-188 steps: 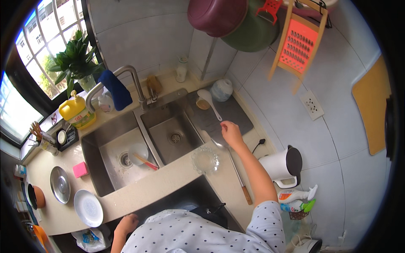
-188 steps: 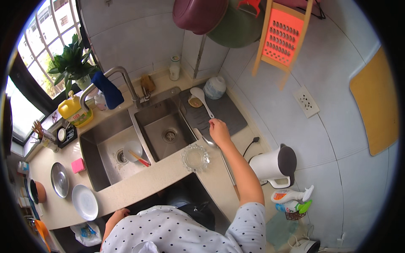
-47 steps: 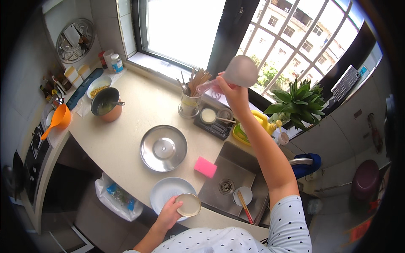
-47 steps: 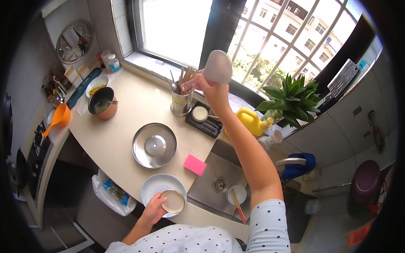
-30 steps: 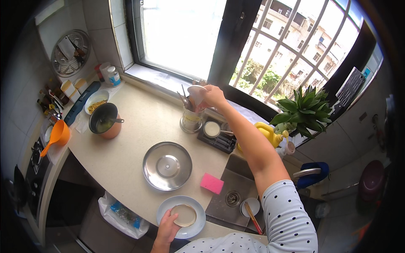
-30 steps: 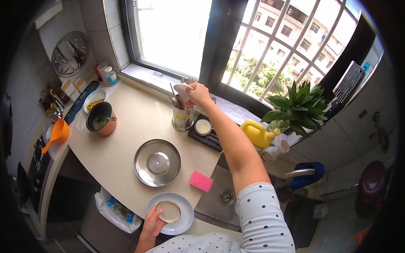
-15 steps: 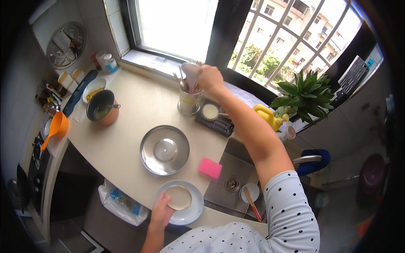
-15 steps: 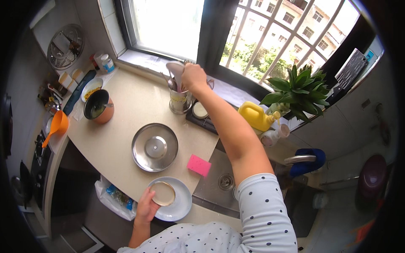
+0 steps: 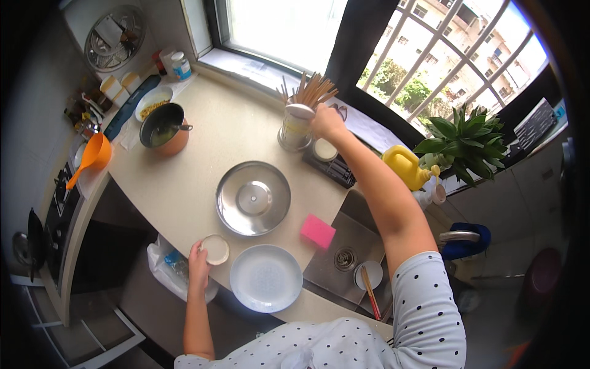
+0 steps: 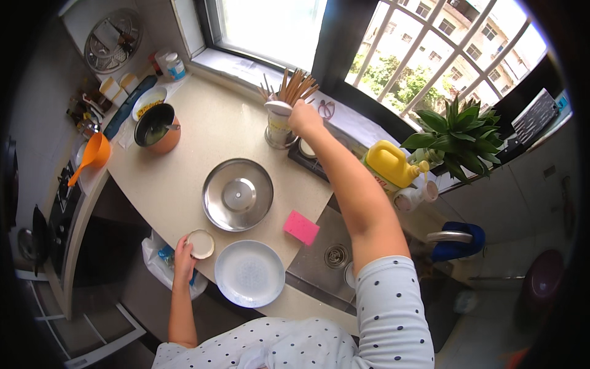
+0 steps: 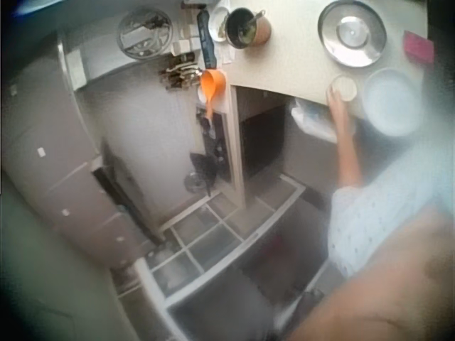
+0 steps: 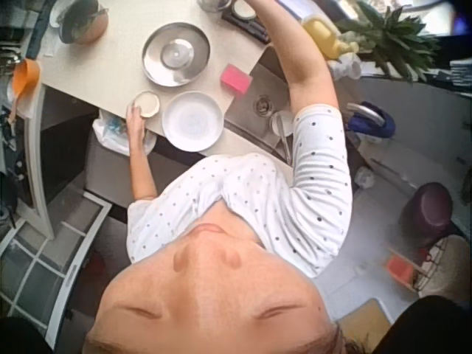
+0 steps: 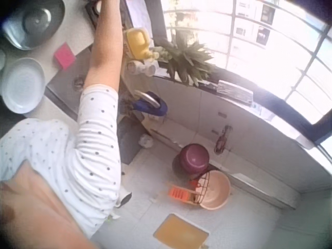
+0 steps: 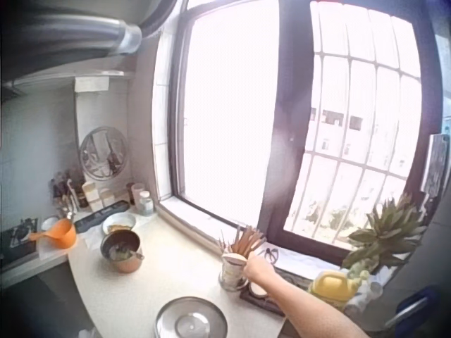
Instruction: The person organizes kitchen items, including moving a cutting board and a spice jar. They then wash a white bowl and a spoon in the sink using a blue cloth and running water. The person places the cleaned items on the counter.
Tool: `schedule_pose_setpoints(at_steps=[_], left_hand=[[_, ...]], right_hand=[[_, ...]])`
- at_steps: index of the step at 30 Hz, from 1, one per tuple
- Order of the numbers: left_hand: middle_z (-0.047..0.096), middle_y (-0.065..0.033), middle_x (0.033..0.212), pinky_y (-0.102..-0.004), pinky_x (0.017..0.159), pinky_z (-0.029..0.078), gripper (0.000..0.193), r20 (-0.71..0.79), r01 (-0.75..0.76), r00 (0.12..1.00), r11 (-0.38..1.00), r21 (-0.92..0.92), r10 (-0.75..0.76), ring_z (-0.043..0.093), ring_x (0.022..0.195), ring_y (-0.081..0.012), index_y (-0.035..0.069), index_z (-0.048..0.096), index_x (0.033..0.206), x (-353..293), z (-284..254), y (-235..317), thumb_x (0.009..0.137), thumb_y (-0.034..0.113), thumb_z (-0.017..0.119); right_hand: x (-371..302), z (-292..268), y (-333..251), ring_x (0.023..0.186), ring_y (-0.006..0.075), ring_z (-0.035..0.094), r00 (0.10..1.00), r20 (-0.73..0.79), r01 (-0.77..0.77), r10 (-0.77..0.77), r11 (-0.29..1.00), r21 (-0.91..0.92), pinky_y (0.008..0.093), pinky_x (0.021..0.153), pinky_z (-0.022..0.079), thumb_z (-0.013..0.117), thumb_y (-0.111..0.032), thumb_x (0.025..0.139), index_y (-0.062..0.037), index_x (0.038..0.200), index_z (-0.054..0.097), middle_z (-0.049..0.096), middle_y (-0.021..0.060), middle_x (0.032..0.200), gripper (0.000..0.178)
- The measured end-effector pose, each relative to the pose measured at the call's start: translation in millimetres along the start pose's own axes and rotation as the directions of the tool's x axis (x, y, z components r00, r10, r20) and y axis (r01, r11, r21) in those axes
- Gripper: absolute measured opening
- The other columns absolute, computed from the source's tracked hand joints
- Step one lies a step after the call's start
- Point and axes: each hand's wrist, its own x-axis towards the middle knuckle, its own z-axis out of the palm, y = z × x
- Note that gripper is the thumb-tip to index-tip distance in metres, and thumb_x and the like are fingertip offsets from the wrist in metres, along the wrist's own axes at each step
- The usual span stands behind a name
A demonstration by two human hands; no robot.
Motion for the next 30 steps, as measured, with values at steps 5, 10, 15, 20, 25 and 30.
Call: schedule_pose_setpoints(at_steps=[5, 10, 15, 20, 25, 30], left_hand=[[0.054, -0.0093, 0.107, -0.0267, 0.078, 0.047, 0.038, 0.067, -0.194, 0.981, 0.905, 0.38, 0.182, 0.054, 0.095, -0.016, 0.001, 0.041, 0.124, 18, -10, -26, 0.086, 0.003, 0.04], [0.054, -0.0091, 0.103, -0.0265, 0.081, 0.042, 0.044, 0.073, -0.27, 0.952, 0.701, 0.66, 0.299, 0.052, 0.091, -0.0154, 0.001, 0.043, 0.123, 29, -11, -24, 0.08, -0.002, 0.042], [0.044, -0.0212, 0.128, -0.0354, 0.097, 0.035, 0.051, 0.105, -0.304, 0.92, 0.517, 0.8, 0.379, 0.045, 0.116, -0.0311, 0.002, 0.037, 0.131, 62, -54, -43, 0.082, 0.005, 0.048], [0.051, -0.0202, 0.118, -0.0338, 0.088, 0.042, 0.043, 0.118, -0.35, 0.845, 0.371, 0.86, 0.522, 0.052, 0.104, -0.0288, 0.0, 0.044, 0.124, 122, -88, -37, 0.083, 0.01, 0.051], [0.062, -0.0197, 0.08, -0.0387, 0.069, 0.048, 0.025, 0.294, -0.548, 0.654, 0.169, 0.819, 0.697, 0.059, 0.074, -0.0287, -0.007, 0.061, 0.09, 31, 24, 40, 0.085, 0.018, 0.058], [0.065, -0.0181, 0.087, -0.0363, 0.075, 0.047, 0.032, 0.369, -0.589, 0.632, 0.113, 0.801, 0.682, 0.061, 0.078, -0.0294, -0.004, 0.064, 0.095, -80, 118, 85, 0.087, 0.026, 0.054]], right_hand=[[-106, -42, -1, 0.067, 0.0312, 0.063, 0.979, 0.118, 0.12, -0.166, 0.938, 0.324, 0.04, 0.07, 0.049, 0.053, -0.018, 0.081, 0.0024, 0.104, 0.052, 0.063, 0.0183, 0.07, 0.03], [-261, -97, 69, 0.074, 0.0279, 0.062, 0.896, 0.413, 0.134, -0.163, 0.986, 0.098, 0.0358, 0.067, 0.048, 0.054, -0.018, 0.084, -0.0037, 0.108, 0.053, 0.065, 0.012, 0.081, 0.029], [-399, -142, 145, 0.093, 0.0306, 0.059, 0.638, 0.733, -0.203, 0.237, 0.969, -0.138, 0.0388, 0.081, 0.046, 0.053, -0.025, 0.084, -0.0074, 0.115, 0.053, 0.063, 0.0127, 0.1, 0.035], [-542, -146, 229, 0.098, 0.0294, 0.058, 0.625, 0.576, -0.552, 0.527, 0.82, -0.151, 0.0376, 0.084, 0.045, 0.055, -0.027, 0.082, -0.0069, 0.11, 0.058, 0.062, 0.0136, 0.104, 0.034], [-667, -108, 358, 0.097, 0.0301, 0.058, 0.476, 0.145, -0.877, 0.867, 0.458, 0.142, 0.0393, 0.081, 0.047, 0.058, -0.019, 0.077, -0.0071, 0.107, 0.059, 0.061, 0.0157, 0.102, 0.032], [-705, -103, 456, 0.106, 0.039, 0.049, 0.215, -0.308, -0.954, 0.927, 0.267, 0.137, 0.0437, 0.083, 0.045, 0.056, -0.008, 0.075, -0.0095, 0.122, 0.046, 0.046, 0.0219, 0.117, 0.048]])
